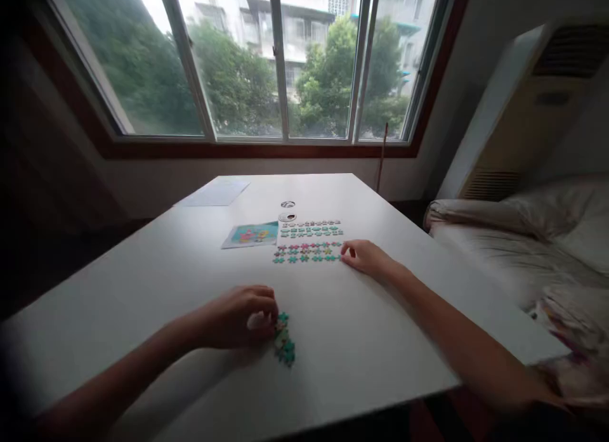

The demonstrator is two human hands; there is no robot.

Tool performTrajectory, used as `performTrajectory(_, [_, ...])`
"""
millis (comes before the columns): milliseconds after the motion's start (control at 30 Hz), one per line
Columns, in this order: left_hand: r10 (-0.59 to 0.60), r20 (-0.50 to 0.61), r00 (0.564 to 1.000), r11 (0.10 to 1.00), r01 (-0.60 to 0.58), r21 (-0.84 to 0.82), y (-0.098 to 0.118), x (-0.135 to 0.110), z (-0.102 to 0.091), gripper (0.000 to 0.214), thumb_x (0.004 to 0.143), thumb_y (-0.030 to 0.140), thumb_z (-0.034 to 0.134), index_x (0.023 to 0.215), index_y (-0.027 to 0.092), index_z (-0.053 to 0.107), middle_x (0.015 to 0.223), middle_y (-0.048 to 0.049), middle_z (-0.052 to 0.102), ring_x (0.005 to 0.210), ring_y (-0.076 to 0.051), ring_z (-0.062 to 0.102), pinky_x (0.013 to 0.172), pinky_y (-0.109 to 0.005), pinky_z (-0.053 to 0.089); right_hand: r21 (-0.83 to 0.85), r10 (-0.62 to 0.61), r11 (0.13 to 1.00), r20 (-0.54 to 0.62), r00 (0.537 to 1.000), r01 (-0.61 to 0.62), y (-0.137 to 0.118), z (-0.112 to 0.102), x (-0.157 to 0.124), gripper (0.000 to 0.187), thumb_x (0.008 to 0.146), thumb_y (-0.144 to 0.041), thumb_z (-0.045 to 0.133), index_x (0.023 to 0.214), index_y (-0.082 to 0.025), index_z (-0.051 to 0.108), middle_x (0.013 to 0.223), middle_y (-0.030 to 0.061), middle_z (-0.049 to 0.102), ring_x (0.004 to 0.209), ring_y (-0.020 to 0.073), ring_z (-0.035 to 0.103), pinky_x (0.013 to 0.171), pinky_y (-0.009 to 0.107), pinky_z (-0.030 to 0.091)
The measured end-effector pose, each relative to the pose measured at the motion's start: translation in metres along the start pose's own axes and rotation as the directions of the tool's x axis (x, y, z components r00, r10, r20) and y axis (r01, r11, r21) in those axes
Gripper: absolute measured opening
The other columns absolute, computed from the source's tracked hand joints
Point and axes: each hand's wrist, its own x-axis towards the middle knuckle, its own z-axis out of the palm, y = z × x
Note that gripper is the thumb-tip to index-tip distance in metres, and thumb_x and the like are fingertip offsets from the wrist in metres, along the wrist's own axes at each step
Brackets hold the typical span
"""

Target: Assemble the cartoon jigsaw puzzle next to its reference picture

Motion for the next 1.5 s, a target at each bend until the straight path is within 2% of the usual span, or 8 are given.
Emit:
performTrajectory(200, [0.01,0.001,1.0,1.0,-0.01,0.009,0.002,-0.001,-0.001,0.01,0.075,0.016,0.054,0.08,0.021,0.062,0.077,0.0012,0.059,0.068,-0.011,0.053,0.062,-0.02,0.038,-0.01,0.025,1.0,-0.002,1.0,-0.025,0.002,0.0,-0.001,0.02,0.078,-0.03,0.052,0.089,-0.02,0.065,0.07,0.0004,0.06,0.059,0.0111,0.051,0.056,0.022,0.035])
performTrajectory(333, [0.002,-0.027,1.0,1.0,-0.002,0.002,0.0,-0.001,-0.001,0.013,0.079,0.015,0.051,0.08,0.02,0.063,0.084,-0.0006,0.06,0.073,-0.012,0.055,0.065,-0.021,0.04,0.008,0.003,1.0,-0.066,0.998,-0.003,-0.009,-0.002,-0.001,0.018,0.08,-0.029,0.052,0.087,-0.019,0.065,0.07,0.0011,0.06,0.057,0.0107,0.049,0.056,0.022,0.035])
performTrajectory(500, [-0.125,-0.16,0.979,0.989,0.11,-0.098,-0.005,0.004,0.003,0.015,0.085,0.02,0.048,0.08,0.017,0.062,0.082,-0.0026,0.059,0.067,-0.011,0.053,0.061,-0.021,0.04,0.074,-0.13,0.988,-0.094,0.987,0.137,-0.049,0.007,-0.008,0.016,0.083,-0.026,0.05,0.084,-0.017,0.063,0.069,0.0012,0.058,0.057,0.0099,0.049,0.058,0.022,0.037])
performTrajectory(600, [-0.191,-0.23,0.954,0.973,0.153,-0.174,-0.007,0.008,0.006,0.018,0.086,0.022,0.046,0.079,0.015,0.061,0.075,-0.0022,0.057,0.063,-0.011,0.05,0.058,-0.021,0.039,0.161,-0.237,0.957,-0.05,0.97,0.242,-0.083,0.018,-0.017,0.019,0.086,-0.029,0.048,0.081,-0.017,0.063,0.071,0.0016,0.058,0.06,0.0098,0.049,0.059,0.021,0.038])
performTrajectory(800, [-0.203,-0.249,0.947,0.955,0.135,-0.265,-0.005,0.01,0.012,0.018,0.086,0.024,0.047,0.077,0.015,0.06,0.071,-0.001,0.055,0.062,-0.011,0.049,0.057,-0.02,0.038,0.283,-0.301,0.911,-0.039,0.953,0.299,-0.123,0.027,-0.031,0.021,0.089,-0.03,0.046,0.084,-0.016,0.062,0.071,0.0011,0.057,0.061,0.0092,0.049,0.058,0.02,0.038])
performTrajectory(1267, [-0.173,-0.254,0.952,0.96,0.105,-0.259,-0.001,0.011,0.013,0.017,0.087,0.025,0.047,0.081,0.016,0.06,0.076,-0.0019,0.056,0.063,-0.011,0.051,0.058,-0.021,0.039,0.338,-0.305,0.879,-0.141,0.942,0.335,-0.121,0.029,-0.031,0.014,0.083,-0.022,0.052,0.076,-0.016,0.061,0.064,-0.0012,0.053,0.056,0.0081,0.046,0.054,0.02,0.037])
performTrajectory(1367, [-0.173,-0.244,0.954,0.967,0.118,-0.224,-0.004,0.008,0.008,0.019,0.089,0.029,0.046,0.083,0.017,0.059,0.077,-0.0019,0.057,0.064,-0.011,0.051,0.059,-0.021,0.039,0.327,-0.236,0.894,-0.237,0.943,0.306,-0.11,0.022,-0.025,0.018,0.085,-0.026,0.049,0.075,-0.017,0.061,0.066,0.0002,0.056,0.058,0.0094,0.048,0.054,0.021,0.037])
performTrajectory(1500, [-0.148,-0.164,0.975,0.988,0.14,-0.064,-0.012,0.003,-0.001,0.021,0.088,0.028,0.045,0.076,0.017,0.057,0.071,-0.0007,0.058,0.06,-0.011,0.049,0.056,-0.021,0.036,0.347,-0.017,0.92,-0.426,0.905,0.181,-0.078,0.009,-0.013,0.023,0.086,-0.033,0.049,0.075,-0.016,0.06,0.066,0.0015,0.058,0.058,0.0107,0.047,0.054,0.023,0.037])
